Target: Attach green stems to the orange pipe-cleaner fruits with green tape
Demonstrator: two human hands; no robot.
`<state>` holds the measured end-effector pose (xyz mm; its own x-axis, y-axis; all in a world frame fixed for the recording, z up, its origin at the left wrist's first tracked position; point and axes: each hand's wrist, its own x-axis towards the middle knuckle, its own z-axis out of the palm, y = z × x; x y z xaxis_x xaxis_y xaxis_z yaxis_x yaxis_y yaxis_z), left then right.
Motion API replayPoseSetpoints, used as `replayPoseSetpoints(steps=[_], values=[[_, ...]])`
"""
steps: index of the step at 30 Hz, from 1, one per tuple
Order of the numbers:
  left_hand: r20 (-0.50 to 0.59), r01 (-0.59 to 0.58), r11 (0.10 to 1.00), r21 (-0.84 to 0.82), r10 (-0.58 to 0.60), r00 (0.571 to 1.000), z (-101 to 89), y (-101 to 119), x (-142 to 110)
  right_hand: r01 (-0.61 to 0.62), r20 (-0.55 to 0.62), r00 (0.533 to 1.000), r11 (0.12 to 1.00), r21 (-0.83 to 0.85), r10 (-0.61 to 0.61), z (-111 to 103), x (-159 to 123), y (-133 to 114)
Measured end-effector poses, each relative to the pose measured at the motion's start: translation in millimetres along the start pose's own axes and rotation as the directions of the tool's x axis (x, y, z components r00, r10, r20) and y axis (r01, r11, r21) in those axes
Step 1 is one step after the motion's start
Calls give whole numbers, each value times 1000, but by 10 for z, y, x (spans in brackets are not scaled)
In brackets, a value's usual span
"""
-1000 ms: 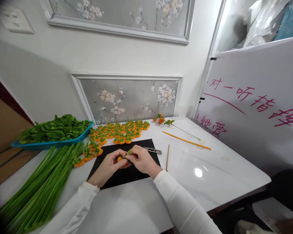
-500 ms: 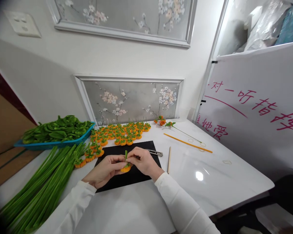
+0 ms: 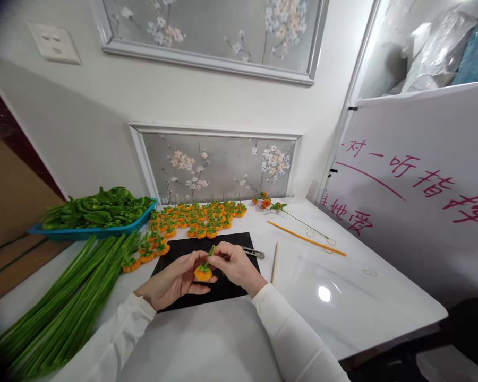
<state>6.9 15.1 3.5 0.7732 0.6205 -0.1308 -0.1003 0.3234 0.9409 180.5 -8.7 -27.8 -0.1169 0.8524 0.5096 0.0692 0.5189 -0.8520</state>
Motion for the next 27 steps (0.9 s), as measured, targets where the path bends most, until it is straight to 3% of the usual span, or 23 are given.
replayPoseSetpoints(steps=[2,5,12,14,21,27], values=[[-32,-112,985,128,117,993,50,-13,23,-18,-44,999,999,-37,17,19,0,51],[-99,-251,868,428,321,942,79,-55,86,-16,-89,996,990,-138,4,36,-4,101],[-152,-271,698,662,480,864,16,-99,142,46,-79,994,930,-365,-80,26,-23,64],[-168,-252,703,665,469,867,10,-107,132,65,-63,993,922,-383,-96,20,-26,44],[-242,-174,843,508,334,911,46,-74,88,163,11,985,907,-389,-173,-10,-41,-15],[-201,49,980,193,-9,980,-5,34,10,192,61,981,916,-352,-182,-21,-52,-92]])
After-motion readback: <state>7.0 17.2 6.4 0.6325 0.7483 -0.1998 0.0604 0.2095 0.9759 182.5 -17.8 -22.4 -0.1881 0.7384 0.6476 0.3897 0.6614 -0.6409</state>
